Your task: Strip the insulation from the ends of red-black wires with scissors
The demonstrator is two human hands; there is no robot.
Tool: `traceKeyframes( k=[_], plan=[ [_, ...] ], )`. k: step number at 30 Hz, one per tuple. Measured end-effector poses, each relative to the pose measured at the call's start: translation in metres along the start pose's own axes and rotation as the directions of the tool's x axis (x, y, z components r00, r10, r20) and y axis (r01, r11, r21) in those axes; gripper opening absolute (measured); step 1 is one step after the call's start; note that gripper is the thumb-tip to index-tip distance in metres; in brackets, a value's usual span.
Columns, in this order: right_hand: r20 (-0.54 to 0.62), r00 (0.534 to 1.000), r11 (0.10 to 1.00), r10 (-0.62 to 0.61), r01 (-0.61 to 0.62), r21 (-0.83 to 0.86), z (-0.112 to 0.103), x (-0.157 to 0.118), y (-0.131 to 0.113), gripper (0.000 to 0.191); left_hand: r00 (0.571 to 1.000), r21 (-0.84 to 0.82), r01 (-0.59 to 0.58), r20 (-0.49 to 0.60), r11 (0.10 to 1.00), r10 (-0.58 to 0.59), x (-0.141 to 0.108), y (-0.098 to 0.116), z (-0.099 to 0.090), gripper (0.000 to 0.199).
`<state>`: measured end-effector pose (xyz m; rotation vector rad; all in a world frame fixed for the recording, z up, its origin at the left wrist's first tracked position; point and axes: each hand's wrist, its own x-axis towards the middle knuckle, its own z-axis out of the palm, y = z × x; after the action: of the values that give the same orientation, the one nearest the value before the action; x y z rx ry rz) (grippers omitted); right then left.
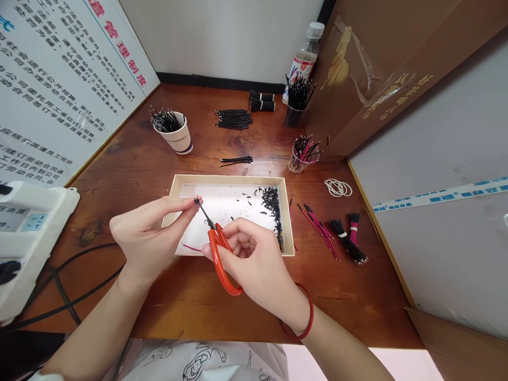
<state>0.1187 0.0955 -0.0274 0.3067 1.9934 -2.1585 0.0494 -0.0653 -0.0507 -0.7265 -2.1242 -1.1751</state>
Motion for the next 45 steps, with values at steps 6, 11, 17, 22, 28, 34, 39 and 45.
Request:
traceKeyframes(
  k=[6,11,17,22,28,34,39,45],
  plan=[
    [-0.018,1.000,0.998,-0.009,0.008,-0.057,-0.001,0.000,-0.002,0.020,1.000,0.006,0.004,0.005,1.000,-0.004,0.000,0.000,0.000,0.015],
    [-0.007,1.000,0.995,-0.021,0.020,-0.102,-0.003,0.000,-0.002,0.020,0.996,-0.044,0.085,0.002,0.995,-0.085,0.000,0.002,0.000,0.015],
    [-0.074,0.984,0.906,-0.161,0.117,-0.407,-0.020,0.005,-0.001,0.015,0.895,-0.211,0.442,0.047,0.872,-0.443,0.001,0.007,0.004,0.014],
    [-0.050,0.945,0.462,-0.323,0.112,-0.880,-0.036,0.025,0.009,0.017,0.825,-0.336,0.558,0.133,0.758,-0.549,-0.001,0.005,0.006,0.013],
    [-0.092,0.901,0.769,-0.424,0.305,-0.562,-0.017,0.031,0.011,0.014,0.913,-0.229,0.408,0.108,0.884,-0.394,-0.007,0.009,0.007,0.010],
    [-0.147,0.933,0.943,-0.328,0.316,-0.100,0.008,0.029,0.011,0.014,0.990,-0.093,0.138,0.054,0.986,-0.133,-0.010,0.015,0.009,0.013],
    [-0.164,0.918,0.919,-0.362,0.322,-0.228,0.006,0.026,0.006,0.009,0.995,-0.067,0.044,0.093,0.997,-0.037,-0.009,0.013,0.009,0.013],
    [-0.156,0.900,0.862,-0.407,0.322,-0.392,0.005,0.021,0.000,0.010,0.919,-0.155,0.324,0.287,0.933,-0.271,-0.001,0.016,0.005,0.010]
  ],
)
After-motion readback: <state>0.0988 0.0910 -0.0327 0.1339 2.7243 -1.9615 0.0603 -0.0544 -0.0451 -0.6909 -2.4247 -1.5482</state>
